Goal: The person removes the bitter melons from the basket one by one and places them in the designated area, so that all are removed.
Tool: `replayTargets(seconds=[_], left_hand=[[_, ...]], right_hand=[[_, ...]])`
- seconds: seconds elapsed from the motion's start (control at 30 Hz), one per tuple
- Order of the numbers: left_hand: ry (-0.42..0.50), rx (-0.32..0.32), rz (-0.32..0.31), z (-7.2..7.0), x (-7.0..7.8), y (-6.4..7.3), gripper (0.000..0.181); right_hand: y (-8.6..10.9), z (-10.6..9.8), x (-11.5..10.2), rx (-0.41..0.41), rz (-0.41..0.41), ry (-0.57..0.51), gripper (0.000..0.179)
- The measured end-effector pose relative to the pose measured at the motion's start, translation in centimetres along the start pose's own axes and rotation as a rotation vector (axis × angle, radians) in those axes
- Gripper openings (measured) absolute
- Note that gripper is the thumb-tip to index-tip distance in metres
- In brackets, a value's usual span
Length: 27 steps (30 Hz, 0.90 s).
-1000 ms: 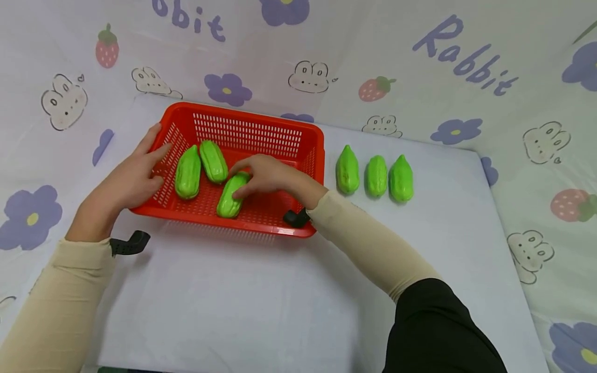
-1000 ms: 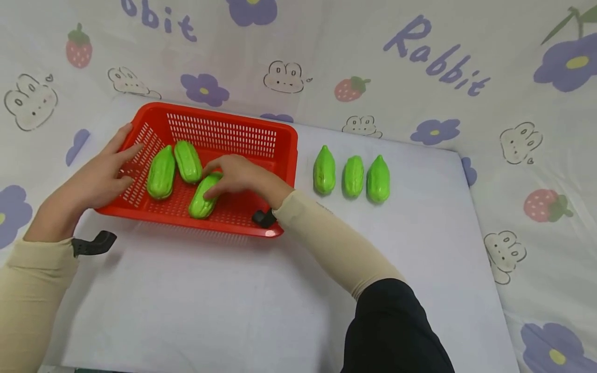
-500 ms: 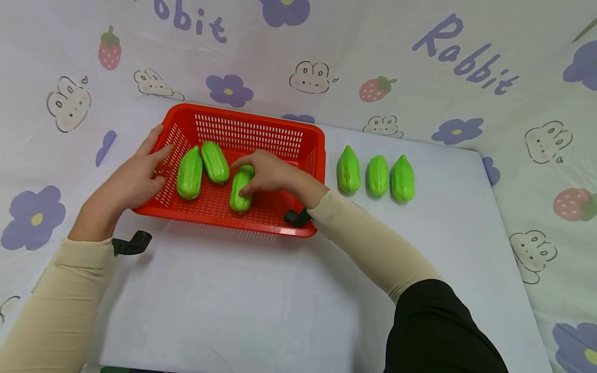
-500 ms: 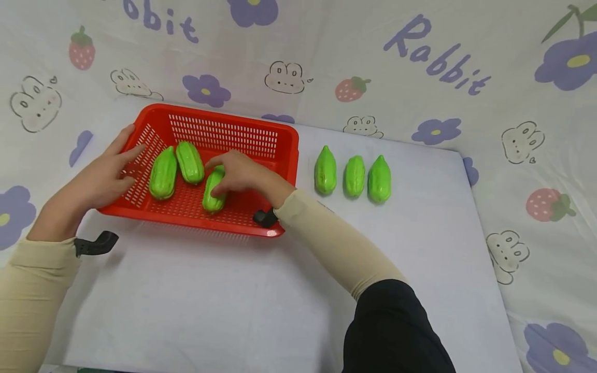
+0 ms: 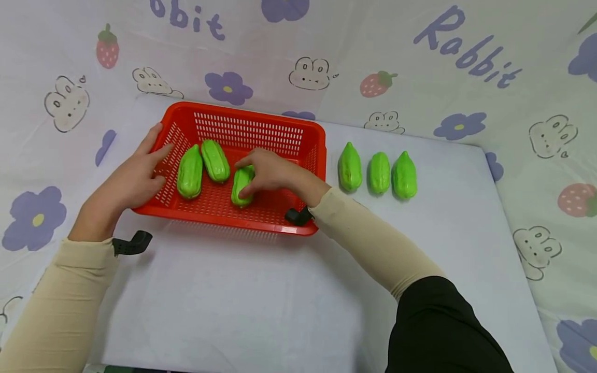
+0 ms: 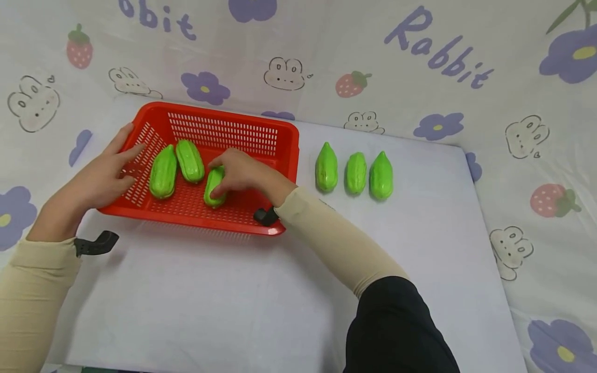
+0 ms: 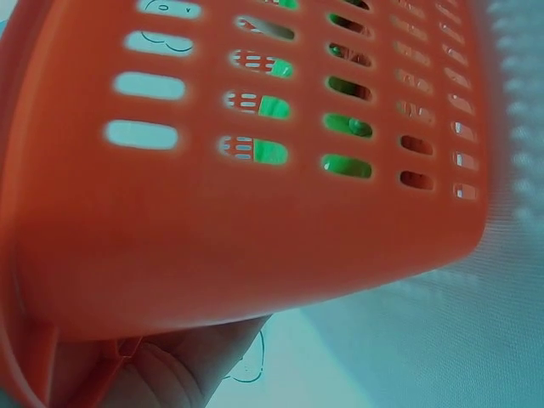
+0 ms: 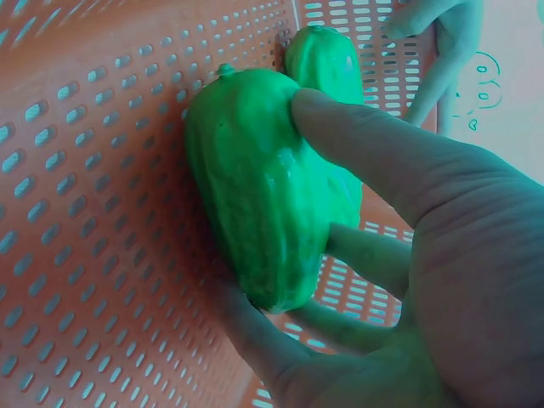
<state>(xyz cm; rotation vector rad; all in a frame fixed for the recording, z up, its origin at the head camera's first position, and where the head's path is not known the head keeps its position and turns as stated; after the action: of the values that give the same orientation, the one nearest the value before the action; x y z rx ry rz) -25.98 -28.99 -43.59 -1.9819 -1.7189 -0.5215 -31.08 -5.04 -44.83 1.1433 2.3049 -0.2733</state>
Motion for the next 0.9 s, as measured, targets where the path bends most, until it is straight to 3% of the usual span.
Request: replayTargets(seconds=[0.43, 0.9], left_hand=[[0.004, 0.004, 0.017, -0.04, 0.00, -0.06, 0.075], [0.003, -0.008, 0.020, -0.10, 0.19, 0.13, 0.075]], right_hand=[[0.32, 0.59, -0.26, -0.077, 0.013, 0.033, 0.093], [0.25, -0.06, -1.00, -0.039, -0.034, 0.065, 0.088]])
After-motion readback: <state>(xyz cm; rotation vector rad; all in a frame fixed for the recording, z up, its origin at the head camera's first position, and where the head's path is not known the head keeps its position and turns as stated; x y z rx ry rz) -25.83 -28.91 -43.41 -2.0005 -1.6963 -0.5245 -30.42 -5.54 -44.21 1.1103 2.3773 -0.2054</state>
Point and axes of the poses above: each hand's wrist, its own y-axis away from the middle knuckle, its own z-axis out of the palm, x = y × z, the point moved 7 cm from there along -y, towards the middle knuckle, and after that the axes turned 15 degrees about x, right-handed, at the moved point
